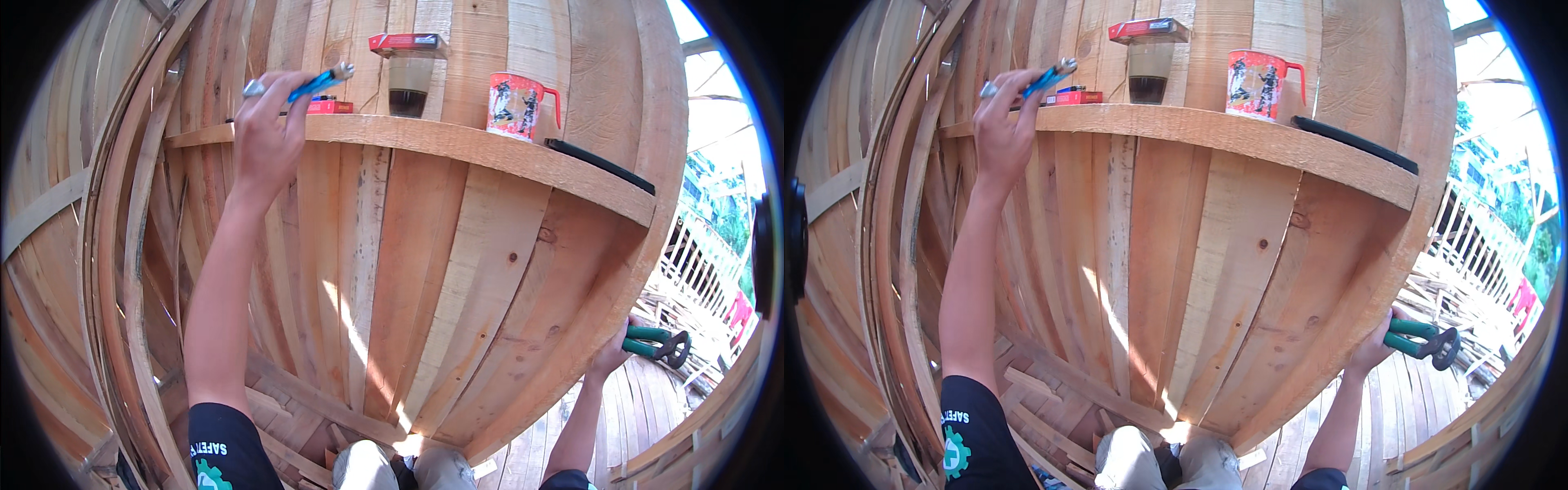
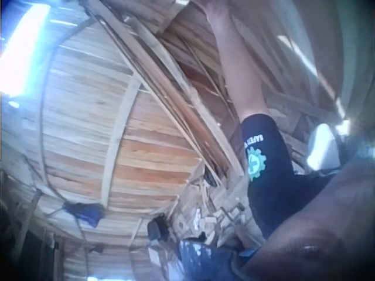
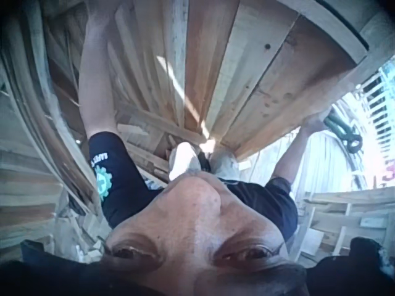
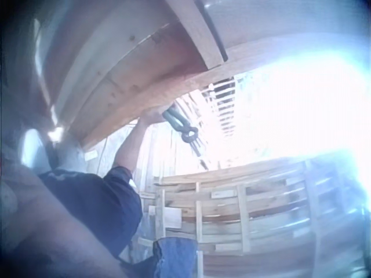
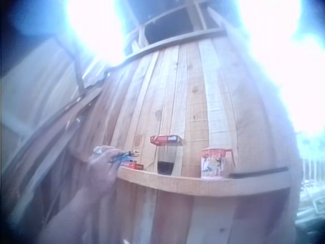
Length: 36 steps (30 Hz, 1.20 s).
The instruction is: The person uses a pincer tool and a hammer to pull out nails and align wooden planks on the curved wall of a wooden structure while co-workers assist nearby.
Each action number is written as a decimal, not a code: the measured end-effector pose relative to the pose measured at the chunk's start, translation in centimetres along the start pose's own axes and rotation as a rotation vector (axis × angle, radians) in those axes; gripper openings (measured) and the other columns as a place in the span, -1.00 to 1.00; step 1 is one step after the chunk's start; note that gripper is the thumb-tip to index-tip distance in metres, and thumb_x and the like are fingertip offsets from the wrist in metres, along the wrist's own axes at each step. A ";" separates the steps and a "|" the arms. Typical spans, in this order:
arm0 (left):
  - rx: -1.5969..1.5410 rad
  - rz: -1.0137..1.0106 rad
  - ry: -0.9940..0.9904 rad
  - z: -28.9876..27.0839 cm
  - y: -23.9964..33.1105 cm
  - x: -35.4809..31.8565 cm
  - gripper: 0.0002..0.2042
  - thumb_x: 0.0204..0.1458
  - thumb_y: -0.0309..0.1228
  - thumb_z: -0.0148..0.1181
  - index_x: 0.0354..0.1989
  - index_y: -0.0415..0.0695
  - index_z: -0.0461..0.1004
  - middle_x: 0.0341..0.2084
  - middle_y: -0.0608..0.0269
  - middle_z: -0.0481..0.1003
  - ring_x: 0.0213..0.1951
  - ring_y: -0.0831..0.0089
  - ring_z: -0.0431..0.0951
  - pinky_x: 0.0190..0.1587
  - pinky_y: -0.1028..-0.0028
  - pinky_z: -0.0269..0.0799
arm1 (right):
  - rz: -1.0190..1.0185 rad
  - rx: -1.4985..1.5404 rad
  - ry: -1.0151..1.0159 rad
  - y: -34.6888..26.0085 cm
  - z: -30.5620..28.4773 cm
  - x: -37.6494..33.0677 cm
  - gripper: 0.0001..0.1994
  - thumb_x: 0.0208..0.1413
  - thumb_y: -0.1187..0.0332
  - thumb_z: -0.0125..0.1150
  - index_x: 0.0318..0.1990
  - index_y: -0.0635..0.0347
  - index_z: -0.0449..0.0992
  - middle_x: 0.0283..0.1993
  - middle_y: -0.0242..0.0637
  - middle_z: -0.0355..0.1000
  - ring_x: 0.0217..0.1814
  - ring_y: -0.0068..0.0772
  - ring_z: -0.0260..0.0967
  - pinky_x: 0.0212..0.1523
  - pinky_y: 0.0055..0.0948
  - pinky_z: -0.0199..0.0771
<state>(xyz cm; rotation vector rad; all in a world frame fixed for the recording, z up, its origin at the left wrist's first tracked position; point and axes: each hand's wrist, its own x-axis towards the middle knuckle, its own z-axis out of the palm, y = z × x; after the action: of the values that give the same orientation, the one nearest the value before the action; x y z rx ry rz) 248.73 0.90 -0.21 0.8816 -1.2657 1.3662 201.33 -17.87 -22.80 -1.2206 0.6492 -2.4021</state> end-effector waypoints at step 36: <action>0.334 0.264 -0.438 5.9 10.7 10.9 -0.72 0.11 -0.55 0.14 0.01 -0.25 0.50 0.03 -0.01 0.50 0.08 0.13 0.49 0.22 0.25 0.35 | -0.116 -0.077 -0.069 0.5 -0.8 0.9 -0.90 0.34 0.45 -0.05 -0.16 0.26 0.39 -0.17 -0.34 0.30 -0.08 -0.53 0.26 0.04 -0.43 0.29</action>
<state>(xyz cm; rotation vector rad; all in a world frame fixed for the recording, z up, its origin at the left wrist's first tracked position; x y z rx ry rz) 235.45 -1.78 8.91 1.3354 -1.5505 1.6844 200.25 -18.49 -22.91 -1.4027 0.6726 -2.4357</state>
